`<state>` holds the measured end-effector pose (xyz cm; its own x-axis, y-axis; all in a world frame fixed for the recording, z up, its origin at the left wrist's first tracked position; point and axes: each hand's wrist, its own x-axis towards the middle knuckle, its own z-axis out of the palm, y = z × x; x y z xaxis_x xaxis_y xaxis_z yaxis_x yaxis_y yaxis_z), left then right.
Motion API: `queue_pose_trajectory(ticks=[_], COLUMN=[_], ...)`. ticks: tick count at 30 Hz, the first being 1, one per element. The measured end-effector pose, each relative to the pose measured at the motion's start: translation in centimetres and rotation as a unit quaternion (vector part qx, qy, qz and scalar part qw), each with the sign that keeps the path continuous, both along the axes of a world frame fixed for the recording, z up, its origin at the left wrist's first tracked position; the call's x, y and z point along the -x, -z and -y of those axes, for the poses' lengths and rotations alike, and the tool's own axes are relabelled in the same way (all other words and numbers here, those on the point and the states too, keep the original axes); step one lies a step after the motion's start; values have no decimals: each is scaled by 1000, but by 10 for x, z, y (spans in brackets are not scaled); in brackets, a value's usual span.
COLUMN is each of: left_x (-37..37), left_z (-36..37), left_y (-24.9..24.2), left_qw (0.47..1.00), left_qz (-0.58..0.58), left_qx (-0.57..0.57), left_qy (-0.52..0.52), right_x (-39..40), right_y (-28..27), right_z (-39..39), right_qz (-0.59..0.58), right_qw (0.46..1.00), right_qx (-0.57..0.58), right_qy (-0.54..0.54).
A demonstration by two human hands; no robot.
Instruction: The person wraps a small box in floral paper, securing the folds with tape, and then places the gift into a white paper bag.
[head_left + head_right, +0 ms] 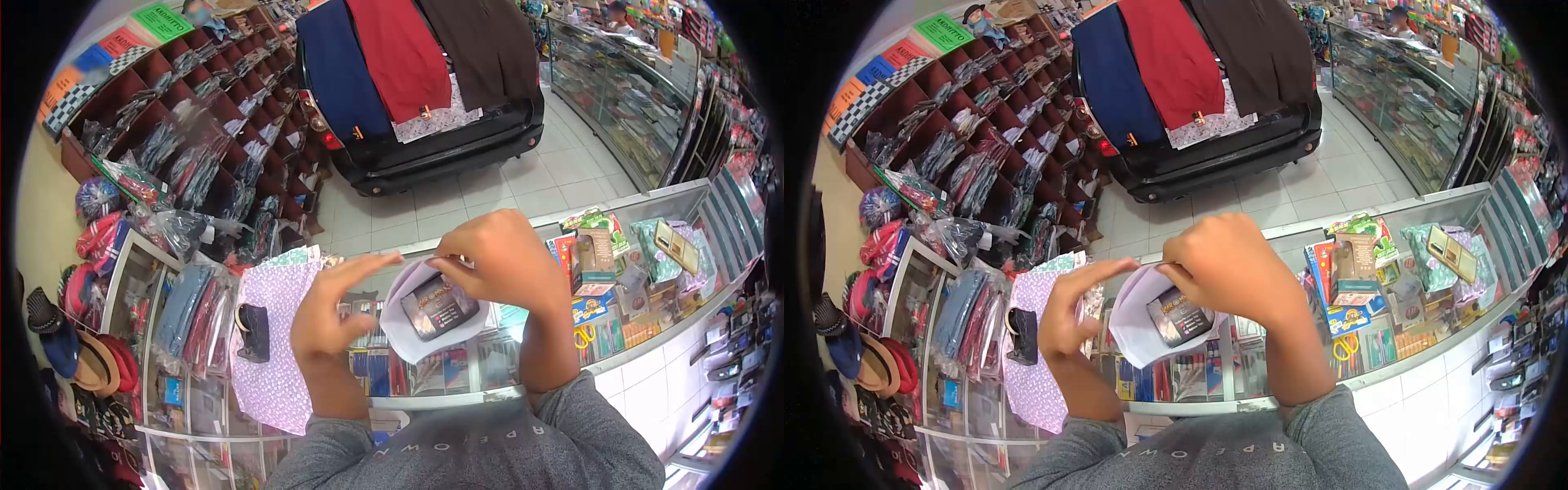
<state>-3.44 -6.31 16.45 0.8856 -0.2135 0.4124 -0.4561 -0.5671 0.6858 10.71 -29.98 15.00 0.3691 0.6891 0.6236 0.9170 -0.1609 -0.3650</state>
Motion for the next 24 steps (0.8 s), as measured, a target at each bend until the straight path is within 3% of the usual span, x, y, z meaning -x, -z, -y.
queue_pose_trajectory(ticks=[1,3,5,10,16,24], left_x=[2,8,15,17,13,11], left_z=[4,8,13,28,14,7], left_y=[-9,-12,-14,-6,-2,0], left_qw=[995,993,983,982,981,985], left_qz=[-55,-66,-144,-70,-66,-54], left_qx=[-81,-93,-108,-65,-22,11], left_qy=[2,12,-43,-165,-178,-165], right_x=[2,7,9,11,-3,-10], right_y=[-2,-4,-5,-7,-7,-7], right_z=[-1,-2,-3,-7,0,13], right_qz=[-15,-28,-30,-55,-91,-136], right_qw=[1000,999,999,995,990,985], right_qx=[1,3,5,-29,-79,-32], right_qy=[-16,-30,-45,-81,-73,-103])
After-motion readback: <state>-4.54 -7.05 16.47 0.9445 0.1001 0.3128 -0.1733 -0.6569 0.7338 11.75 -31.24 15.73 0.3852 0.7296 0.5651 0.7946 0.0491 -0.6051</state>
